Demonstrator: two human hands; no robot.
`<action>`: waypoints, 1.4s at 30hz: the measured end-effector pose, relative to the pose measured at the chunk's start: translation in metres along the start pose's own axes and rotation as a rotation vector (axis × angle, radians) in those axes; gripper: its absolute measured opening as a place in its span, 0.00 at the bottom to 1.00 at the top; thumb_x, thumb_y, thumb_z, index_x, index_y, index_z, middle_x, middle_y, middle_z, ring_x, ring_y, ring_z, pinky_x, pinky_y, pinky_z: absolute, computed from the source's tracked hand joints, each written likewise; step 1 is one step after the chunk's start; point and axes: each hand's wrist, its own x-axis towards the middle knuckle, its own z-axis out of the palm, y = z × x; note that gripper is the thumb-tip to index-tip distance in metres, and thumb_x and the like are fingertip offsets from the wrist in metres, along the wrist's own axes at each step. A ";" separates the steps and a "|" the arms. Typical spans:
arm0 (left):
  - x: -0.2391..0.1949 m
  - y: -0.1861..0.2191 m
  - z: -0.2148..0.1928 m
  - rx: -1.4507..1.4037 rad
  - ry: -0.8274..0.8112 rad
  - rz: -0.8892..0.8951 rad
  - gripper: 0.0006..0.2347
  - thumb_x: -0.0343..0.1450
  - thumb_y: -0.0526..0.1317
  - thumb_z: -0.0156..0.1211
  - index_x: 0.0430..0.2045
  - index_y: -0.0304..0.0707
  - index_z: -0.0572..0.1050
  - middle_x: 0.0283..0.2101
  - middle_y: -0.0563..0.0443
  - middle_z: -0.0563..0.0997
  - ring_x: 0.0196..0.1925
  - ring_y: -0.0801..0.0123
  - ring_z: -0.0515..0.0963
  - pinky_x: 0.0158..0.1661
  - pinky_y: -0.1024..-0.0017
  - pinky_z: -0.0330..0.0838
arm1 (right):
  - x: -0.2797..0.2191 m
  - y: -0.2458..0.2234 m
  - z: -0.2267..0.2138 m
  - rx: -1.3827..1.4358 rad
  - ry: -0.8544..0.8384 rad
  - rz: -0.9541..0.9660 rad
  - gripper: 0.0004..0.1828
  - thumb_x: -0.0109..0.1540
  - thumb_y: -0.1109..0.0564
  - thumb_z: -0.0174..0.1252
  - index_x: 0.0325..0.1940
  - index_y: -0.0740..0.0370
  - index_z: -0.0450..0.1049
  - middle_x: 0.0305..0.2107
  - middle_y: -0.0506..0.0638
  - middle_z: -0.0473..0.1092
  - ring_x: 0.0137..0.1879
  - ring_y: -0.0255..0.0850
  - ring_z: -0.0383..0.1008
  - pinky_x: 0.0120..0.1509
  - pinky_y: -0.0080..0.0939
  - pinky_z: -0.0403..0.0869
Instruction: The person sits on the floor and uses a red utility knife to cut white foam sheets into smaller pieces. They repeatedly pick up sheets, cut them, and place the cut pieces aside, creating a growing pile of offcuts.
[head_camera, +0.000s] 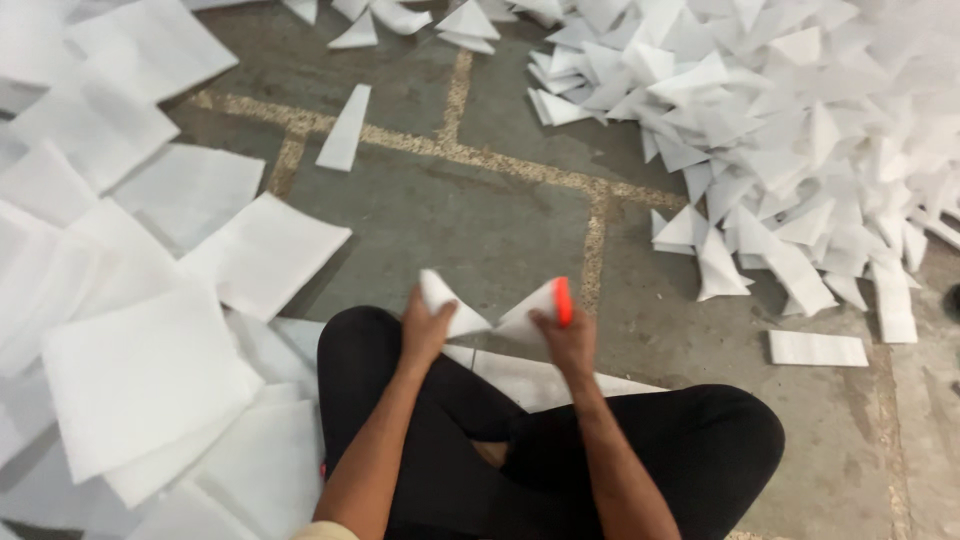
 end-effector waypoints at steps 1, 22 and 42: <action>0.006 -0.003 0.000 0.017 -0.036 0.006 0.27 0.64 0.43 0.66 0.56 0.29 0.70 0.49 0.36 0.84 0.49 0.52 0.85 0.51 0.58 0.78 | 0.005 0.000 -0.021 0.059 0.043 0.000 0.23 0.57 0.49 0.75 0.44 0.68 0.78 0.28 0.58 0.74 0.34 0.42 0.70 0.41 0.47 0.74; 0.023 0.235 0.135 0.193 -0.146 1.187 0.35 0.72 0.47 0.65 0.74 0.53 0.53 0.74 0.50 0.64 0.73 0.57 0.68 0.71 0.54 0.64 | 0.021 0.089 -0.065 0.825 0.148 0.002 0.17 0.73 0.45 0.50 0.52 0.60 0.70 0.33 0.44 0.68 0.31 0.29 0.66 0.31 0.31 0.67; 0.057 0.021 -0.170 0.971 0.104 0.551 0.18 0.69 0.28 0.50 0.48 0.50 0.80 0.56 0.56 0.81 0.64 0.64 0.74 0.72 0.32 0.39 | 0.019 0.057 -0.018 0.432 -0.078 -0.181 0.18 0.65 0.58 0.57 0.58 0.68 0.71 0.38 0.49 0.73 0.36 0.32 0.70 0.41 0.34 0.71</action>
